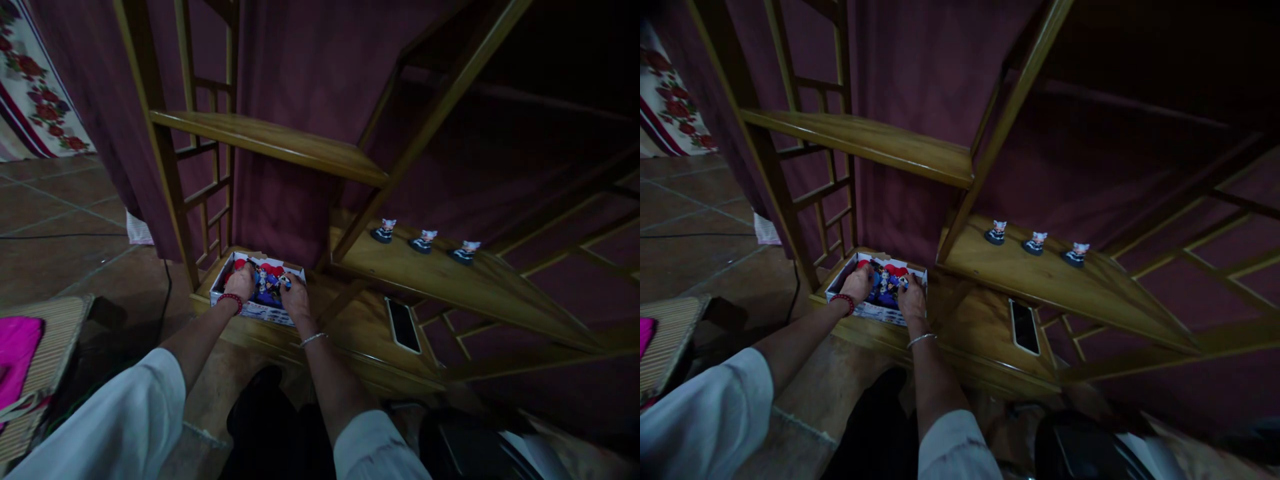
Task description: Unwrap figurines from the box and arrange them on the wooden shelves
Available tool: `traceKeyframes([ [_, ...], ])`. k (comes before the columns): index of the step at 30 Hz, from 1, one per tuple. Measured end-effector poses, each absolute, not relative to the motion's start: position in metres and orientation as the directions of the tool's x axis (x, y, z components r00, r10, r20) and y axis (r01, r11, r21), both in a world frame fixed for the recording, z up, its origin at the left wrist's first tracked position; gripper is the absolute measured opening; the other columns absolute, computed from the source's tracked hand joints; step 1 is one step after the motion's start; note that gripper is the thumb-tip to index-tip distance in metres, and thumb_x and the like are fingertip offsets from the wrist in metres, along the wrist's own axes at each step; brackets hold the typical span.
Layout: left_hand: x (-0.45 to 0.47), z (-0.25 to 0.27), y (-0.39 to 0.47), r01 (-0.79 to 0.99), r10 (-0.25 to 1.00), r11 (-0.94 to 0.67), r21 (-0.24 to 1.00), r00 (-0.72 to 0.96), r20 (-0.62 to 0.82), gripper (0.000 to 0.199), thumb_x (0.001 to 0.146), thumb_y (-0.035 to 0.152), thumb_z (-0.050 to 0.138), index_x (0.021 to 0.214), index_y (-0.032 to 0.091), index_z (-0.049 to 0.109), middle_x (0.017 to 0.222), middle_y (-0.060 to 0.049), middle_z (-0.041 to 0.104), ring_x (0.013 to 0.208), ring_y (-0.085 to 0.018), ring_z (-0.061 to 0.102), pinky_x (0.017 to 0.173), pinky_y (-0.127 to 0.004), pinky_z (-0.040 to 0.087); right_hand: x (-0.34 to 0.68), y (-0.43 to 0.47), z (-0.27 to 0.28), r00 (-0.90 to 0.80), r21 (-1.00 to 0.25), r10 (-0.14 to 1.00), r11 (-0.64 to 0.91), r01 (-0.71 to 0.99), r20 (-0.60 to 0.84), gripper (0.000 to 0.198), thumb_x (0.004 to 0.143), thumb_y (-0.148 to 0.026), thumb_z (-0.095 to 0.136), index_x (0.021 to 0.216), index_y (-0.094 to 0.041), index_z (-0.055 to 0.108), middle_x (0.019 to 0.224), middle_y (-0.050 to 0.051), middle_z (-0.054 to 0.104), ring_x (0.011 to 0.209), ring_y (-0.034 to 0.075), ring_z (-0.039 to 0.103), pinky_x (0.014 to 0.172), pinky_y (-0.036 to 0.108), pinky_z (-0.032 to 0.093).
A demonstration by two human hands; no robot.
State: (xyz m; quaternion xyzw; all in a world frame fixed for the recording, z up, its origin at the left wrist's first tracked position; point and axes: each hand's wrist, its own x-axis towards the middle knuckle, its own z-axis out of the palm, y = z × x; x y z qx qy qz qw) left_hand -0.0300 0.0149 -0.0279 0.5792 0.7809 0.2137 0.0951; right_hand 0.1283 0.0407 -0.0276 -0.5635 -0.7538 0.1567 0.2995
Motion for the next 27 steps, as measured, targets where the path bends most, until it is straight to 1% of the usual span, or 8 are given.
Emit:
traceKeyframes([
  [3,-0.029,-0.026,0.012,0.852,0.940,0.227,0.472,-0.318,0.122,0.039,0.075,0.016,0.043,0.114,0.016,0.046,0.098,-0.013,0.060,0.087,-0.023,0.060,0.076,-0.031,0.044,0.127,0.037,-0.020,-0.221,-0.533,0.926,0.360,0.766,0.307,0.024,0.077,-0.019,0.047,0.098,-0.021,0.058,0.097,0.004,0.061,0.092,0.015,0.054,0.084,0.024,0.039],
  [5,-0.028,-0.023,0.010,0.844,0.938,0.249,0.474,-0.333,0.100,0.040,0.075,0.016,0.043,0.115,0.015,0.047,0.102,-0.014,0.058,0.088,-0.023,0.059,0.078,-0.031,0.044,0.127,0.033,-0.015,-0.227,-0.518,0.926,0.359,0.776,0.302,0.023,0.078,-0.021,0.047,0.098,-0.022,0.059,0.096,0.004,0.062,0.091,0.016,0.055,0.083,0.024,0.039],
  [7,-0.027,-0.018,0.006,0.837,0.934,0.273,0.474,-0.349,0.078,0.037,0.075,0.016,0.043,0.111,0.015,0.052,0.103,-0.015,0.057,0.090,-0.023,0.059,0.079,-0.030,0.043,0.127,0.028,-0.012,-0.235,-0.513,0.931,0.352,0.782,0.281,0.024,0.079,-0.023,0.047,0.099,-0.023,0.059,0.097,0.003,0.062,0.089,0.015,0.056,0.082,0.024,0.040],
  [11,-0.026,-0.010,0.000,0.831,0.930,0.265,0.488,-0.354,0.098,0.034,0.075,0.017,0.044,0.106,0.016,0.055,0.102,-0.013,0.058,0.090,-0.022,0.058,0.080,-0.029,0.043,0.126,0.019,-0.009,-0.224,-0.518,0.942,0.326,0.790,0.251,0.025,0.078,-0.023,0.048,0.101,-0.023,0.059,0.102,0.003,0.062,0.091,0.015,0.056,0.082,0.022,0.040],
  [15,-0.024,-0.007,-0.007,0.813,0.934,0.260,0.521,-0.349,0.079,0.033,0.075,0.014,0.044,0.106,0.014,0.055,0.102,-0.014,0.058,0.091,-0.021,0.058,0.080,-0.027,0.043,0.125,0.010,-0.006,-0.218,-0.498,0.942,0.321,0.805,0.255,0.027,0.079,-0.024,0.046,0.103,-0.022,0.059,0.107,0.004,0.060,0.094,0.015,0.056,0.084,0.023,0.039],
  [20,-0.019,-0.006,-0.019,0.777,0.934,0.244,0.580,-0.349,0.074,0.031,0.075,0.010,0.045,0.105,0.013,0.052,0.098,-0.013,0.061,0.092,-0.021,0.058,0.079,-0.027,0.042,0.125,-0.002,-0.005,-0.209,-0.486,0.951,0.298,0.821,0.230,0.027,0.079,-0.021,0.046,0.103,-0.021,0.058,0.102,0.005,0.061,0.091,0.015,0.057,0.083,0.023,0.040],
  [23,-0.018,-0.004,-0.028,0.738,0.925,0.262,0.622,-0.376,0.057,0.027,0.075,0.012,0.046,0.101,0.014,0.051,0.091,-0.011,0.063,0.089,-0.020,0.059,0.077,-0.027,0.043,0.128,-0.008,-0.004,-0.184,-0.487,0.958,0.271,0.830,0.220,0.028,0.080,-0.022,0.045,0.104,-0.021,0.058,0.101,0.006,0.062,0.090,0.015,0.057,0.082,0.023,0.041],
  [27,-0.017,-0.001,-0.039,0.695,0.913,0.277,0.663,-0.406,0.044,0.022,0.074,0.014,0.048,0.096,0.015,0.051,0.088,-0.009,0.063,0.086,-0.020,0.059,0.076,-0.027,0.043,0.132,-0.018,0.000,-0.159,-0.492,0.964,0.247,0.835,0.214,0.029,0.081,-0.024,0.044,0.106,-0.020,0.057,0.101,0.006,0.062,0.091,0.016,0.057,0.082,0.023,0.041],
])
